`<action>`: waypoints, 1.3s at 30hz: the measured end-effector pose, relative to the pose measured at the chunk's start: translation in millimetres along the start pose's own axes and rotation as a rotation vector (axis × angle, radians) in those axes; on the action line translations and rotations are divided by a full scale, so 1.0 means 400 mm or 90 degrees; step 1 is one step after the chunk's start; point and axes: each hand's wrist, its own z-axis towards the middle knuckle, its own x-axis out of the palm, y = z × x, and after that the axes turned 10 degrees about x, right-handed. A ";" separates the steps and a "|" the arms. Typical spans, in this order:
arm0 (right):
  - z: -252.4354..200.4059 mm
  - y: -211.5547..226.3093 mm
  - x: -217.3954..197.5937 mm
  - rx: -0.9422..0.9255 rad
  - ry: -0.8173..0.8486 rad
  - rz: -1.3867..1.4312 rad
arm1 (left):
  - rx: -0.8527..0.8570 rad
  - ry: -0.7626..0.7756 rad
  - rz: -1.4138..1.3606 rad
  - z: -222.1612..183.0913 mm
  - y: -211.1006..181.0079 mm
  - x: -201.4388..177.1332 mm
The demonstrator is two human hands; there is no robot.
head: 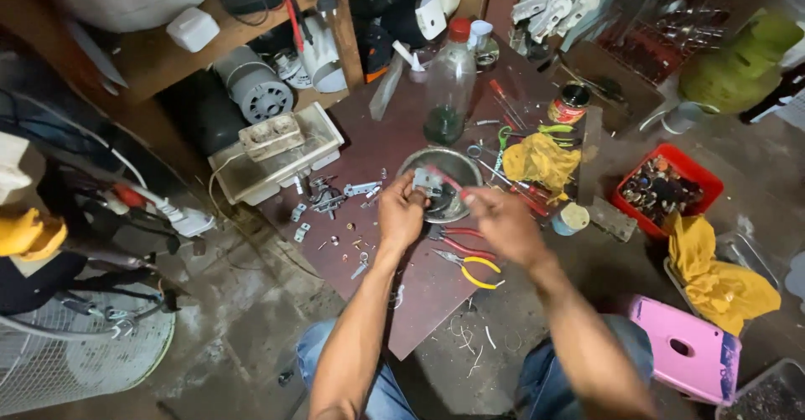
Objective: Cleaning and inspecting internal metal components of an electronic device using a brush and cleaning solution.
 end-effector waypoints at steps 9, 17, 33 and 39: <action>0.014 -0.085 0.073 -0.153 -0.137 -0.053 | -0.012 -0.006 -0.042 -0.016 -0.032 0.044; 0.060 -0.128 0.024 -0.148 -0.083 -0.113 | 0.030 -0.026 0.022 -0.011 -0.056 0.009; 0.003 -0.007 -0.079 -0.059 -0.056 -0.027 | 0.156 -0.041 0.188 -0.042 -0.165 0.020; 0.024 -0.075 -0.014 -0.039 -0.009 0.045 | 0.238 -0.044 0.270 -0.057 -0.135 0.019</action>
